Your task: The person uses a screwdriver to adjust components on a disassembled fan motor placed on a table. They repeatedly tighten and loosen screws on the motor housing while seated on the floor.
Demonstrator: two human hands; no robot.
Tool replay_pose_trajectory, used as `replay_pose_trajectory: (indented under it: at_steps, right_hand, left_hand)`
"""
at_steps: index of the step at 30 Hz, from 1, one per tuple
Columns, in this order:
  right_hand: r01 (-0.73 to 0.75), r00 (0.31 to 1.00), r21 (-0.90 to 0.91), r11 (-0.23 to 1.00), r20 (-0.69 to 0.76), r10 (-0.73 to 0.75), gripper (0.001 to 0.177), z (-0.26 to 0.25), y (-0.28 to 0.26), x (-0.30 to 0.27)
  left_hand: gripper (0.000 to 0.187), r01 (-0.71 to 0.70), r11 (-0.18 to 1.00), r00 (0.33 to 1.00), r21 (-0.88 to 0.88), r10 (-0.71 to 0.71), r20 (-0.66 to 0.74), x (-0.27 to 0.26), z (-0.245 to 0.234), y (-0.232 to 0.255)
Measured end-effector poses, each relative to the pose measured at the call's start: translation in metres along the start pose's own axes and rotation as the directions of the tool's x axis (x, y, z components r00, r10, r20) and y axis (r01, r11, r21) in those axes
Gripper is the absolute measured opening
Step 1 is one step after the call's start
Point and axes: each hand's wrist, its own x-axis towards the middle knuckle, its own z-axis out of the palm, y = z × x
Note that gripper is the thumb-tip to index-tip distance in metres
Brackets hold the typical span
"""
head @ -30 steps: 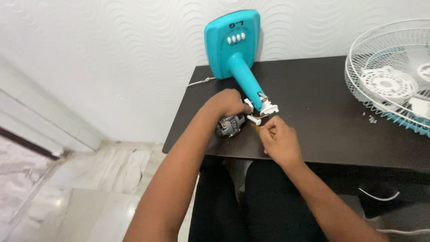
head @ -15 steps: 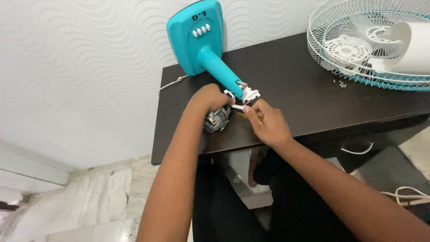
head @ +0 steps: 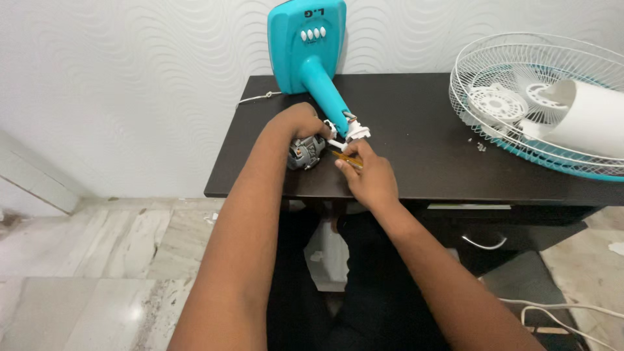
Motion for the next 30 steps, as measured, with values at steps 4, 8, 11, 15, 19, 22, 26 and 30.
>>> replay_pose_trajectory:
  at_steps: [4,8,11,15,19,22,26,30]
  right_hand:
    - [-0.032,0.999,-0.081,0.996,0.012,0.033,0.029,0.002,-0.003,-0.005]
    - [0.003,0.999,-0.062,0.998,-0.044,-0.006,0.028,0.009,0.002,0.000]
    - [0.006,0.999,-0.011,1.000,-0.040,-0.006,0.025,0.008,0.009,0.001]
    - [0.037,0.999,0.108,0.993,-0.007,-0.037,0.022,0.006,0.012,0.002]
    - [0.076,0.997,0.142,0.987,0.013,-0.079,0.024,0.003,0.011,0.001]
    - [0.021,1.000,0.144,0.989,0.003,-0.021,0.026,0.004,0.007,0.007]
    - [-0.008,0.998,0.056,0.998,-0.059,0.011,0.032,0.010,0.011,0.005]
    - [0.068,0.990,0.070,0.995,-0.126,-0.059,0.029,0.016,0.019,0.007]
  left_hand:
    - [0.056,0.021,1.000,1.000,0.016,-0.021,0.006,0.004,0.001,-0.002]
    - [0.057,-0.023,0.996,0.999,0.082,0.024,-0.020,0.013,-0.002,-0.006]
    - [0.053,0.008,0.998,0.999,-0.059,-0.006,0.036,0.012,0.001,-0.010]
    - [0.053,-0.014,1.000,1.000,0.007,0.014,0.001,0.014,0.000,-0.009]
    - [0.054,0.028,0.999,0.999,-0.017,-0.028,-0.027,0.009,0.001,-0.009]
    - [0.052,0.011,0.999,0.999,-0.031,-0.013,-0.048,0.009,-0.003,-0.006]
    - [0.050,0.019,0.999,1.000,-0.034,-0.020,-0.015,0.006,0.000,-0.004]
    - [0.051,-0.071,0.997,0.997,0.000,0.071,-0.011,0.000,-0.002,-0.002]
